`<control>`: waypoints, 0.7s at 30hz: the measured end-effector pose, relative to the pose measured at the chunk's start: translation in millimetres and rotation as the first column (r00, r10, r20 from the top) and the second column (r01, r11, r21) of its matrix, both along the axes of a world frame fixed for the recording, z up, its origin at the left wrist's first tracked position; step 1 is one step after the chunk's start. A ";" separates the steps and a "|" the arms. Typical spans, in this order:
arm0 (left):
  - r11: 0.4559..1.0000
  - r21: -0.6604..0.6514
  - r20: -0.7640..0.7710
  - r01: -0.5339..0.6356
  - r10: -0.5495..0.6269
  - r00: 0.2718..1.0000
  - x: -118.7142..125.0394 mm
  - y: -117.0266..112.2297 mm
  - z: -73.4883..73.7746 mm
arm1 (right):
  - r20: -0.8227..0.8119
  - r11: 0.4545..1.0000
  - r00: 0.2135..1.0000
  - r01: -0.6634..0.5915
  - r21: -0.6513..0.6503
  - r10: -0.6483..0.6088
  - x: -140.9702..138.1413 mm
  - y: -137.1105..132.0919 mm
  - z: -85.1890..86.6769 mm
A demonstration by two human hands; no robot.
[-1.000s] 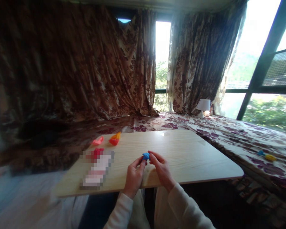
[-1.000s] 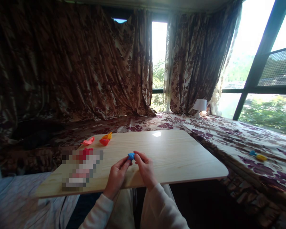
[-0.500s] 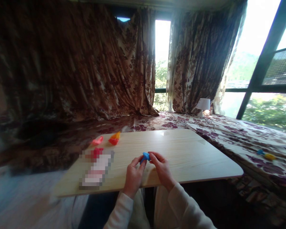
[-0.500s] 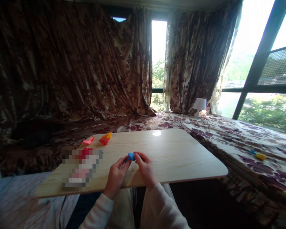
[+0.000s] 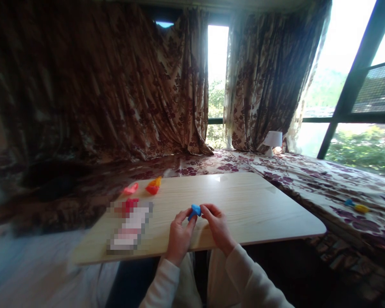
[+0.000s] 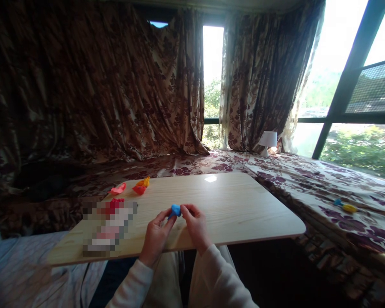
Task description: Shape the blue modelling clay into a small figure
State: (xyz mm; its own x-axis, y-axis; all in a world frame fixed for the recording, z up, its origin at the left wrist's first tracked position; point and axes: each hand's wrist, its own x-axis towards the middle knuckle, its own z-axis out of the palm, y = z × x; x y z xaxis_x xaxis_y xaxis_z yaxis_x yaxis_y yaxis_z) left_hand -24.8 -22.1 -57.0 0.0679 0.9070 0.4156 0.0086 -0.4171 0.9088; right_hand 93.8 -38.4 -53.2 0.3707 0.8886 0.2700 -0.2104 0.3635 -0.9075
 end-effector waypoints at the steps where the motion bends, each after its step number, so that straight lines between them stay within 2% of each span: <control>1: 1.000 0.003 -0.002 -0.004 0.004 1.000 -0.1 -0.3 0.6 | -0.001 1.000 1.000 -0.007 -0.001 0.007 0.0 -0.1 0.2; 6: 0.999 0.018 0.020 -0.033 0.033 0.999 0.7 0.2 0.8 | -0.029 1.000 1.000 0.005 -0.011 -0.005 0.0 0.1 -0.1; 13: 0.999 -0.002 0.019 -0.048 0.048 0.999 1.4 0.9 -1.5 | 0.072 1.000 0.997 -0.029 -0.001 0.029 -1.2 -1.0 2.3; 18: 0.995 -0.098 0.130 -0.012 0.024 0.991 -0.2 2.8 0.6 | -0.005 1.000 1.000 0.004 -0.012 -0.004 -0.1 0.1 -0.1; 21: 0.987 -0.159 0.197 0.001 0.030 0.980 -2.9 4.1 2.1 | 0.024 1.000 1.000 0.013 0.005 -0.013 -0.1 1.2 -2.4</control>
